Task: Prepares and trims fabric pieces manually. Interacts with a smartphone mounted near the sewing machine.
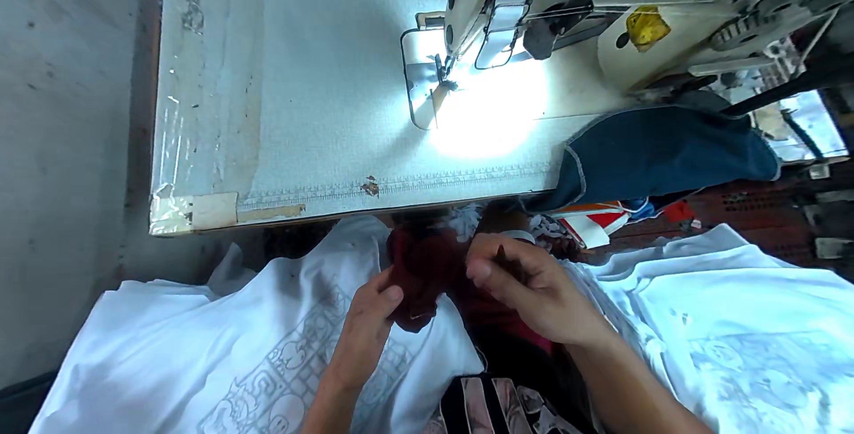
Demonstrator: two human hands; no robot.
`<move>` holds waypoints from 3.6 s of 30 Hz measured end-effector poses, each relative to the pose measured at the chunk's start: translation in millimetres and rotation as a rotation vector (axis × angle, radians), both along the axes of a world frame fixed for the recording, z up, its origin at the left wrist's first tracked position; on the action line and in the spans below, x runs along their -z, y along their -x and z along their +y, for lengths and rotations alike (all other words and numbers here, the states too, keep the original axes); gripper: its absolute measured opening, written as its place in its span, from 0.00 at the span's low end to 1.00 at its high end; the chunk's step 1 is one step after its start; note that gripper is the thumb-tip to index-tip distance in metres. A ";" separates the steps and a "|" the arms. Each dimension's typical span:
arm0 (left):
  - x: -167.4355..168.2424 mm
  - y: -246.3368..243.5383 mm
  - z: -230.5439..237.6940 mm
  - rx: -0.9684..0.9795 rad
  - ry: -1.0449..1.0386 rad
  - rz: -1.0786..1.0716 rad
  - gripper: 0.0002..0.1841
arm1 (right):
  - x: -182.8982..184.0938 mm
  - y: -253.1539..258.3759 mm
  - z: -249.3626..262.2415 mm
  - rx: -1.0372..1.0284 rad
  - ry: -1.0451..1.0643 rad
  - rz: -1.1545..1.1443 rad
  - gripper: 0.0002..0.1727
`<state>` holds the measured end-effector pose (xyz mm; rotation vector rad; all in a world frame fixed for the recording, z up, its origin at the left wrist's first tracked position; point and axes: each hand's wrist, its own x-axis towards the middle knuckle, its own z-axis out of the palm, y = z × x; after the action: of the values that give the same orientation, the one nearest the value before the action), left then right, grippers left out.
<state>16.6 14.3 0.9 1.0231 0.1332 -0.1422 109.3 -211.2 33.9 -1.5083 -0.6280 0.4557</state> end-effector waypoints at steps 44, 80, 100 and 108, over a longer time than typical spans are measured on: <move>3.6 2.5 18.3 0.234 -0.258 -0.333 0.18 | 2.5 24.7 15.2 -0.116 0.335 -0.329 0.18; 3.8 -1.2 17.5 0.332 -0.459 -0.392 0.18 | -3.6 -1.3 -8.3 0.015 -0.030 -0.031 0.08; -7.7 -0.9 14.2 0.381 -0.604 -0.427 0.18 | 10.1 -9.4 5.5 -0.416 0.202 -0.166 0.36; -20.2 5.6 26.1 0.524 -0.643 -0.370 0.19 | 16.5 -42.2 0.8 -0.665 0.200 -0.265 0.22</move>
<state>11.0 40.5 21.1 1.6931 -0.4603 -0.3983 151.6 -210.4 17.5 -1.5372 -1.3392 0.8494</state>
